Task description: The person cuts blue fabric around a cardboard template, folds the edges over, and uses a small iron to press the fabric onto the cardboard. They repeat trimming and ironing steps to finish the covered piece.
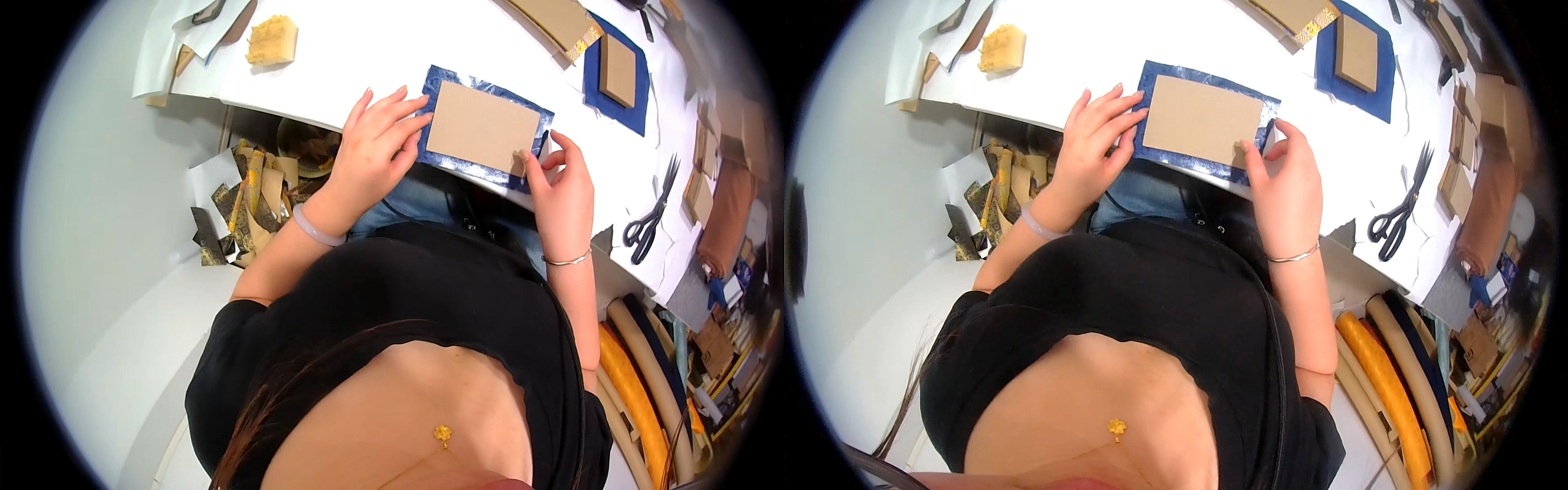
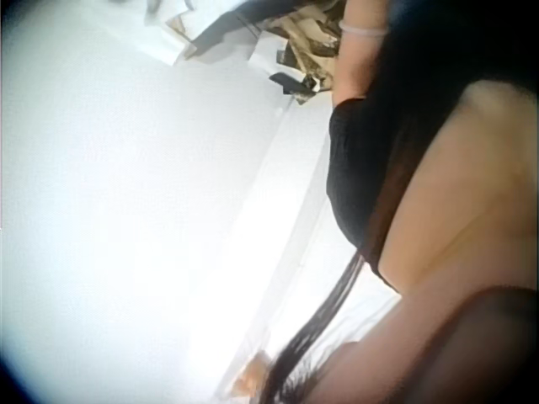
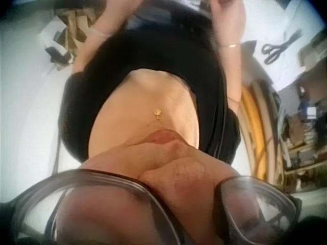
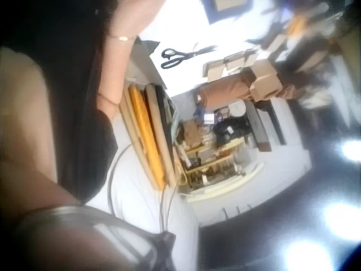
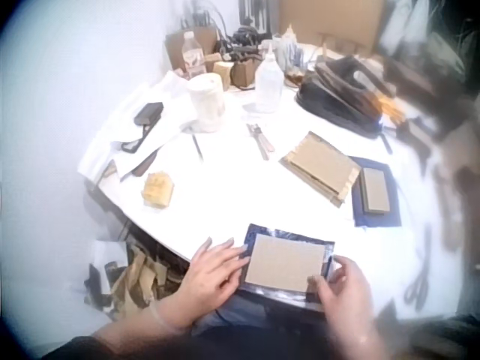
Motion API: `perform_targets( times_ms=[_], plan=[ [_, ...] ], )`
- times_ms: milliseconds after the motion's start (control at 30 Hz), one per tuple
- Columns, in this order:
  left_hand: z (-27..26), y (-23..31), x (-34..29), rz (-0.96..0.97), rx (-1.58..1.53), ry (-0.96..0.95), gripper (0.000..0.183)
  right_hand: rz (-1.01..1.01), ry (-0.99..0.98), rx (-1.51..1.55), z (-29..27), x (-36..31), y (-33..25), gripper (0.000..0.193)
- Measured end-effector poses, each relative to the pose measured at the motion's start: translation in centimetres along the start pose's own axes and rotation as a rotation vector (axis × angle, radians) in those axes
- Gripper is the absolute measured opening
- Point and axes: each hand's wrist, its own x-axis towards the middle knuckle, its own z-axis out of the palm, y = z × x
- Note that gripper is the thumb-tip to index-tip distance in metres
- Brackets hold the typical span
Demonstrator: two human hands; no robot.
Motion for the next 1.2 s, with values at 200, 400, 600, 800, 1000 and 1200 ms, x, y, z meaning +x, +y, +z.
perform_targets(
  times_ms=[200,400,600,800,1000,1200],
  plan=[
    [0.2,-0.2,-0.3,0.004,0.006,0.0,0.033,-0.056,-0.033,0.075,-0.5,-0.6,0.9,0.025],
    [0.4,-0.2,-0.3,0.01,0.022,0.003,0.034,0.02,-0.068,0.199,0.1,-1.6,1.8,0.018],
    [0.3,-0.1,-0.3,0.011,0.024,0.005,0.033,0.062,-0.077,0.275,0.5,-2.0,2.4,0.017],
    [0.3,-0.1,-0.3,0.015,0.025,0.004,0.033,0.046,-0.065,0.298,0.7,-2.2,2.6,0.017],
    [0.4,-0.2,-0.3,0.015,0.017,0.012,0.033,0.04,-0.065,0.301,0.8,-2.3,2.8,0.017],
    [0.4,-0.2,-0.3,0.015,0.033,0.01,0.033,0.027,-0.062,0.309,0.8,-2.3,2.7,0.017]
  ],
)
